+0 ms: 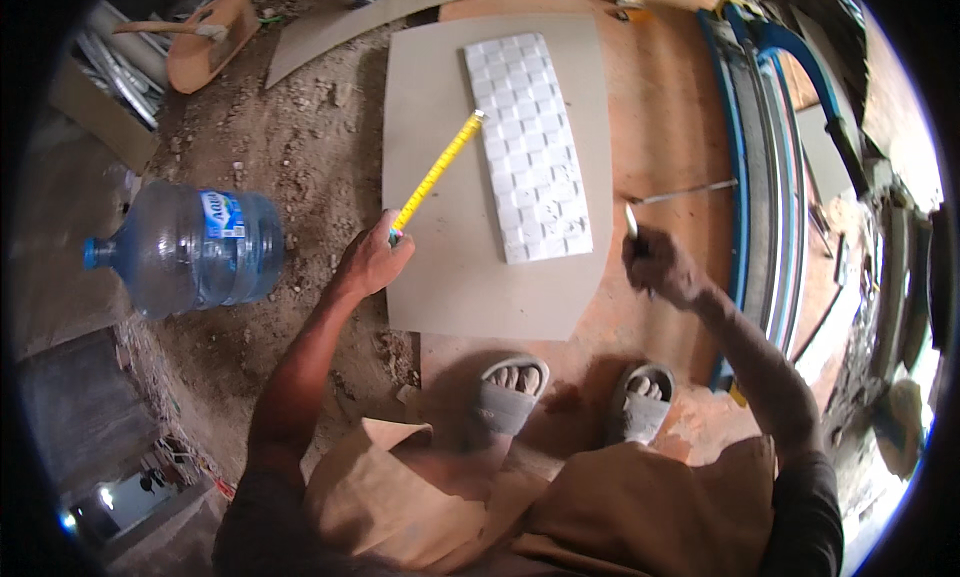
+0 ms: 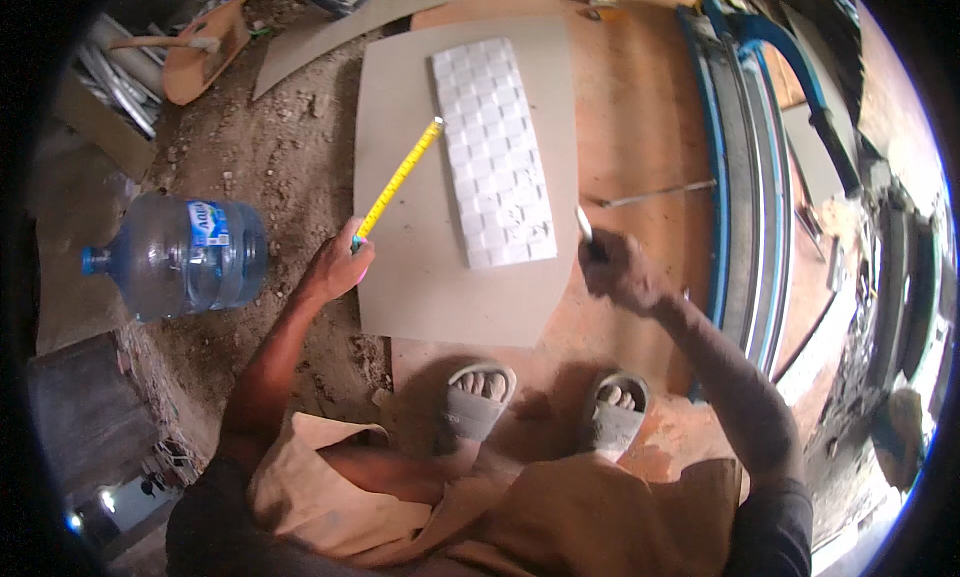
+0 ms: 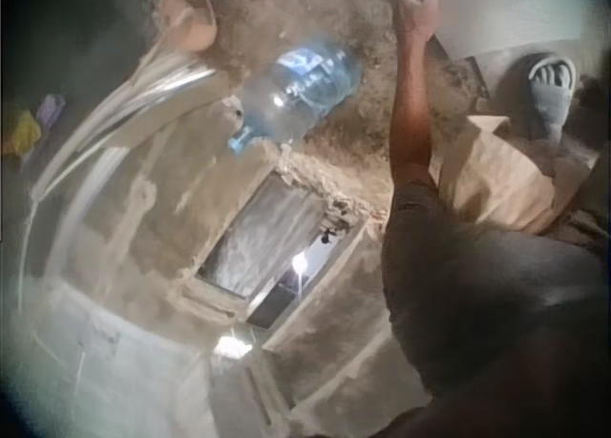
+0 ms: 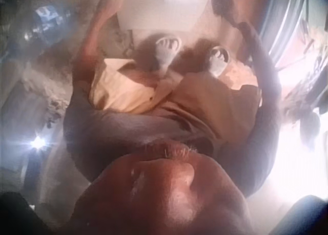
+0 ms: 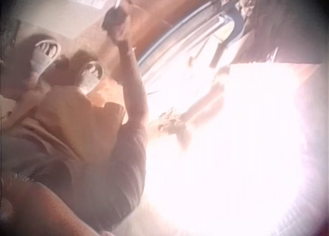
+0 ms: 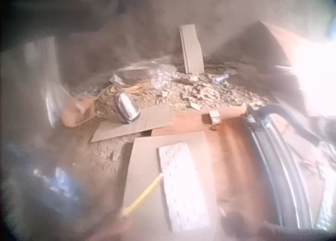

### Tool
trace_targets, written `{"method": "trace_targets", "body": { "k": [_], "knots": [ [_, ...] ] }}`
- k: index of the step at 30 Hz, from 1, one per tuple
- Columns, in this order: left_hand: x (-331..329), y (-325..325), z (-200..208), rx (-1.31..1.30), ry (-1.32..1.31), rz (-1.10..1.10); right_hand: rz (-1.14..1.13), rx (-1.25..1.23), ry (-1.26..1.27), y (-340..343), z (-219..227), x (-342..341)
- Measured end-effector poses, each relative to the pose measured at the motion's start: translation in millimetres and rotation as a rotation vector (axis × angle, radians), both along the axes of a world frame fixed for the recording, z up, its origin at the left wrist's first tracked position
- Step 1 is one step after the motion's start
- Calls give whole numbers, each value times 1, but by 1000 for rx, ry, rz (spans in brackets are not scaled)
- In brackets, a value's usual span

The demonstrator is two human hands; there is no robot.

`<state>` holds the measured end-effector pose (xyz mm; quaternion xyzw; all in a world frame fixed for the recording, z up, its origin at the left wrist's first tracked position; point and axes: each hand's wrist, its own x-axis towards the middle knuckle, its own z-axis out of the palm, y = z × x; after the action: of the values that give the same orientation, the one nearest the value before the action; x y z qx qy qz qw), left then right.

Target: The person measures and marks a white ceramic tile using a tape measure and pencil. They then place the tile into a manual tile cutter, score the surface, and snap it into two pieces. The process is repeated for a second tile, resulting in several cut pieces.

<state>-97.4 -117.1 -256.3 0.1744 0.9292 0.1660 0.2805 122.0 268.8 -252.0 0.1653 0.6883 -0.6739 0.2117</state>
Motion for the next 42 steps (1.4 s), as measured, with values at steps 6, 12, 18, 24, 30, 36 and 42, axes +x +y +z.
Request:
{"method": "trace_targets", "body": {
  "k": [6, 12, 18, 24, 30, 36, 42],
  "knots": [
    [39, 31, 6, 82, -594, -358, -241, 186, 24, -2, 2, -16],
    [24, 47, -11, -42, -660, -416, -103, 161, -78, -2, -37, 7],
    [5, 44, -22, -51, -741, -371, -216, 43, -105, 4, -47, 28],
    [3, 31, -40, 21, -618, -445, 39, 265, -150, 9, -13, 17],
    [-4, 44, -33, -82, -678, -424, -115, -19, 188, -25, -15, 18],
    [-6, 48, -34, -83, -739, -391, -3, 209, 442, -51, -36, 3],
    [-12, 52, -34, -99, -807, -364, -9, 286, 452, -56, -41, -5]
  ]
}}
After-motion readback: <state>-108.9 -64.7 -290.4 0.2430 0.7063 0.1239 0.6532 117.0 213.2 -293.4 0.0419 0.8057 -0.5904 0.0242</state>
